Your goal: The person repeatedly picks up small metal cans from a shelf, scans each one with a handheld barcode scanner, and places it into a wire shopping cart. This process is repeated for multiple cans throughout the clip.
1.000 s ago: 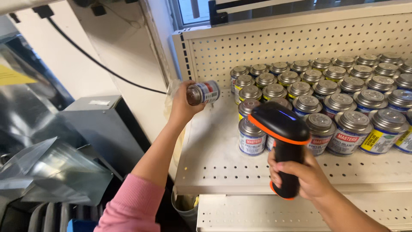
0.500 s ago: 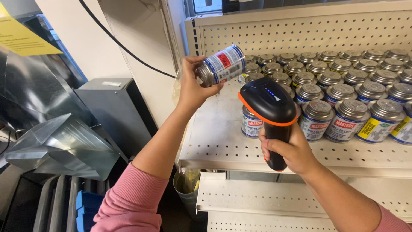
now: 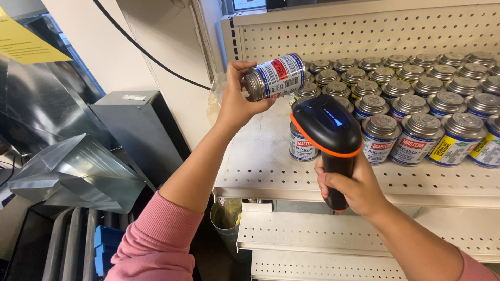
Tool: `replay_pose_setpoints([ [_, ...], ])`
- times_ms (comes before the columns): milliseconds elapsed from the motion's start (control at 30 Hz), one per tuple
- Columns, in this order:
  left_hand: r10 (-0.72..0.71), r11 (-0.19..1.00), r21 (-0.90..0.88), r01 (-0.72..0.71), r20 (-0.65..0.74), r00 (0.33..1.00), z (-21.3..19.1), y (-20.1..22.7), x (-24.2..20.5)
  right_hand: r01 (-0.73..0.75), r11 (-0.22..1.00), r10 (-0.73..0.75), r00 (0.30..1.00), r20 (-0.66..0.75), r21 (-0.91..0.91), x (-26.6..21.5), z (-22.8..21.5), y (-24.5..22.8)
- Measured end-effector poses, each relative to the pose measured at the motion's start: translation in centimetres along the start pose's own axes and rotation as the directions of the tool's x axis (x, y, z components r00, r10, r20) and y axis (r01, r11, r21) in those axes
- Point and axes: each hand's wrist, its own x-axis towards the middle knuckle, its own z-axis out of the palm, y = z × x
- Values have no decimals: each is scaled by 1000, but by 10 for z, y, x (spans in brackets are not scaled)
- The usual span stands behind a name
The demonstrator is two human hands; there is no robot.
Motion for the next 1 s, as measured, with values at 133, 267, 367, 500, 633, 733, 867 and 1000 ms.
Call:
replay_pose_setpoints([
  [133,-3,1000,7,3,5,1000,-1,3,-1,0,1000,0,1000,-8,-20,-5,1,-8],
  [267,-2,1000,7,2,-11,1000,2,6,-3,-21,999,22,1000,7,-36,-10,1,-10],
  [367,-6,1000,-3,6,-22,1000,3,6,-4,-38,998,38,999,-2,-44,-14,-5,-2],
  [500,-11,1000,-6,11,-29,1000,4,3,-3,-35,998,35,999,-4,-57,-15,-1,-10],
  [633,3,1000,-6,-4,-29,1000,4,4,-3,-25,997,28,999,34,-77,-9,7,-30],
  [733,-10,1000,-9,10,-44,999,5,2,0,-24,997,25,1000,9,-76,-8,6,-31],
  [867,-83,996,-26,82,-72,994,12,9,-5,21,999,-21,1000,-23,-27,-4,14,-53],
  [1000,-177,981,-109,163,-130,976,27,25,-7,57,996,-64,993,-96,-71,-16,-3,-53],
])
